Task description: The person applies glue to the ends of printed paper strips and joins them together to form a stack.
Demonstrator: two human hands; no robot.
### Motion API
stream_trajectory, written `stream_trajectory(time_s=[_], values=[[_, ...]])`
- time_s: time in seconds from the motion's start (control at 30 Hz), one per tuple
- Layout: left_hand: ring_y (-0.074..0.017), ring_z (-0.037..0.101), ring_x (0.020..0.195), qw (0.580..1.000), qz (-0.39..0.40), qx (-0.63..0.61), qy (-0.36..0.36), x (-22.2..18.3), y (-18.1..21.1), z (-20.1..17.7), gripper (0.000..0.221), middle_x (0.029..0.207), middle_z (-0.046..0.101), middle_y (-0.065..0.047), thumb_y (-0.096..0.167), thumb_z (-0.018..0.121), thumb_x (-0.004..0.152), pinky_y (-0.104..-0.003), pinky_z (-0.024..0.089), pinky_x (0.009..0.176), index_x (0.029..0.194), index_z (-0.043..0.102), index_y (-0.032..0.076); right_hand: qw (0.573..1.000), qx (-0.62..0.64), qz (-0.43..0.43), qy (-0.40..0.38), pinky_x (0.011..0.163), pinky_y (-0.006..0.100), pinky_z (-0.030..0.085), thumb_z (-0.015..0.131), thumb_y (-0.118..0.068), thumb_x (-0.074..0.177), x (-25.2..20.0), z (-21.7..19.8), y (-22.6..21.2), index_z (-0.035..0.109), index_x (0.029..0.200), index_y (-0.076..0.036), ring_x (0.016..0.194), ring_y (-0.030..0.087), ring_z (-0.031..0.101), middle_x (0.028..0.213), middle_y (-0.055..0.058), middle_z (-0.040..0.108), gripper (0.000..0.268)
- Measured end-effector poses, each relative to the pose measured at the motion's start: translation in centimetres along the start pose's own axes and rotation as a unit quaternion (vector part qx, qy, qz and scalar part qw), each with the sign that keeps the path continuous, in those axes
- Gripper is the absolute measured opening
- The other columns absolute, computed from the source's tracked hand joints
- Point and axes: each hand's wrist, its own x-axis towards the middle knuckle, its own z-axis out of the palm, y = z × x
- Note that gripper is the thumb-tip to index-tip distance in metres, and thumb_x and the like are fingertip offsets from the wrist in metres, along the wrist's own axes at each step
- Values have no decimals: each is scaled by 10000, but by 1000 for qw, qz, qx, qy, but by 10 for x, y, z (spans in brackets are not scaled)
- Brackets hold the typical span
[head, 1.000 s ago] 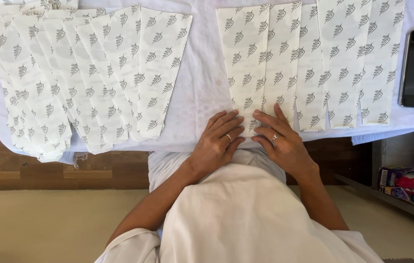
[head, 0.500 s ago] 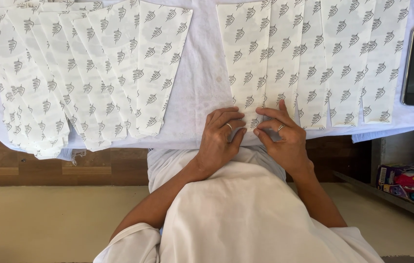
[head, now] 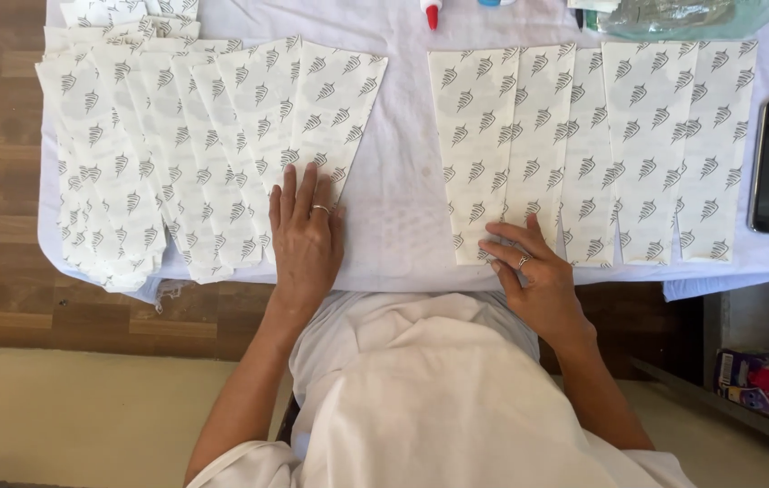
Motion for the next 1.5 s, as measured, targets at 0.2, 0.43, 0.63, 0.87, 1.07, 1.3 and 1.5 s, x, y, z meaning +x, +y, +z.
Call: stream_trajectory(time_s=[0.2, 0.43, 0.63, 0.87, 1.07, 1.3, 1.5], values=[[-537, 501, 1331, 993, 88, -82, -4, -1, 53, 37, 307, 1379, 602, -290, 141, 624, 995, -643, 414, 1060, 1176, 709, -92, 998, -50, -14, -27, 1279, 494, 232, 646, 79, 927, -5, -1, 1, 757, 1211, -71, 1287, 278, 614, 1348, 105, 677, 340], [-463, 471, 1407, 981, 104, -156, -51, -3, 78, 59, 362, 1448, 574, -232, 46, 580, 989, -596, 377, 1146, 1340, 638, -23, 997, -63, -20, -45, 1290, 499, 217, 621, 78, 936, -7, 0, 4, 734, 1262, -86, 1321, 268, 591, 1383, 87, 647, 382], [-432, 452, 1431, 980, 85, -164, -67, 9, 67, 56, 386, 1471, 565, -210, 45, 596, 994, -600, 339, 1181, 1377, 626, 10, 995, -75, -33, -49, 1277, 532, 252, 597, 118, 940, -6, 3, 1, 711, 1272, -29, 1345, 321, 569, 1392, 135, 628, 381], [-419, 597, 1280, 957, 94, -276, 6, -6, 62, 23, 216, 1277, 679, -172, 100, 700, 959, -560, 438, 1108, 1155, 736, 17, 994, -36, -103, -19, 1241, 566, 298, 608, 112, 937, 8, 9, -21, 700, 1252, 16, 1372, 382, 539, 1437, 177, 596, 342], [-336, 686, 1176, 943, 111, -314, 2, -38, 54, 26, 233, 1155, 750, -104, 201, 848, 849, -527, 479, 1065, 1022, 783, 58, 985, -19, -168, -29, 1224, 535, 348, 761, -53, 904, 11, 42, -15, 726, 1150, 10, 1311, 338, 609, 1388, 153, 649, 257], [-328, 708, 1145, 933, 99, -347, 8, -36, 55, 21, 101, 1119, 773, -110, 90, 809, 874, -501, 512, 1030, 949, 789, 24, 983, -42, -179, -11, 1198, 539, 390, 759, -32, 908, 10, 45, -14, 741, 980, 23, 1216, 315, 678, 1282, 144, 713, 93], [-299, 724, 1102, 932, 54, -357, -5, -29, 60, 17, 60, 1058, 780, -96, 76, 793, 888, -482, 521, 1022, 918, 788, 25, 984, -46, -172, 8, 1216, 555, 351, 733, -33, 938, 13, 51, -14, 712, 911, 25, 1180, 296, 691, 1226, 131, 721, 67]])
